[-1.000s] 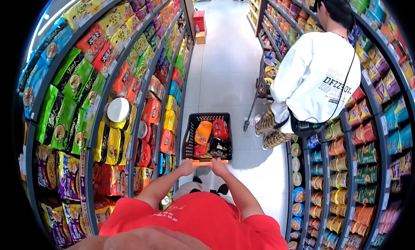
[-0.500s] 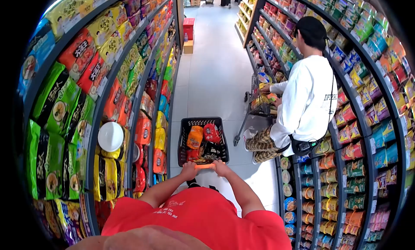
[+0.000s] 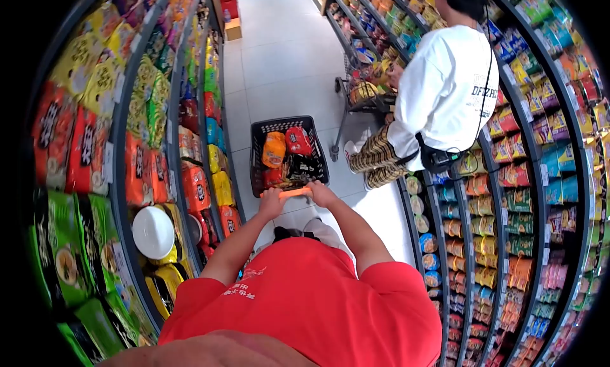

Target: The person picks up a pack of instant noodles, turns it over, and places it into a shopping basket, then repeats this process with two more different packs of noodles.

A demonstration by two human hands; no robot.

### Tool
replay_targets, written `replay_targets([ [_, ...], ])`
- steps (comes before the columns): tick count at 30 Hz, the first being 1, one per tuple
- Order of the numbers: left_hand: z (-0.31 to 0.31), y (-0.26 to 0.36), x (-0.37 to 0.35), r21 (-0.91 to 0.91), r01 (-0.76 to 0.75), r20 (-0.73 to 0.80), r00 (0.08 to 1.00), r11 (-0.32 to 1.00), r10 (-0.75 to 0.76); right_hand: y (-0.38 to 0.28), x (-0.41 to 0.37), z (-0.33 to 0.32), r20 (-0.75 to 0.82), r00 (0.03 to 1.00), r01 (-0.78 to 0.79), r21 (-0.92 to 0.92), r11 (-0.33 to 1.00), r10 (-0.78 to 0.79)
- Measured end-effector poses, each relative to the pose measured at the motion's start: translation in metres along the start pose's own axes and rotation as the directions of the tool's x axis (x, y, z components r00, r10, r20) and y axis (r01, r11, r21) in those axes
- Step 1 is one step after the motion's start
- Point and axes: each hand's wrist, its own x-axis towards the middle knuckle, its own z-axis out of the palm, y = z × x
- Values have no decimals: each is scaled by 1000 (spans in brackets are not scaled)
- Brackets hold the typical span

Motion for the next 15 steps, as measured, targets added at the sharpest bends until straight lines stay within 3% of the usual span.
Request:
replay_targets([
  [4,-25,5,24,1,-13,-19,1000,1000,13,0,31,-11,-15,1000,-13,44,999,14],
  [10,-52,-2,89,83,23,97,995,996,-31,10,96,-39,33,998,54,44,998,-55],
  [11,-58,-3,104,188,-72,168,985,980,40,9,105,-44,-15,999,30,30,999,-30],
  [12,-43,-20,119,143,-18,114,993,990,2,17,119,-43,-60,995,76,-14,997,-77],
  [15,-56,-19,154,133,53,184,980,990,-77,25,150,-58,-13,999,36,77,996,-35],
])
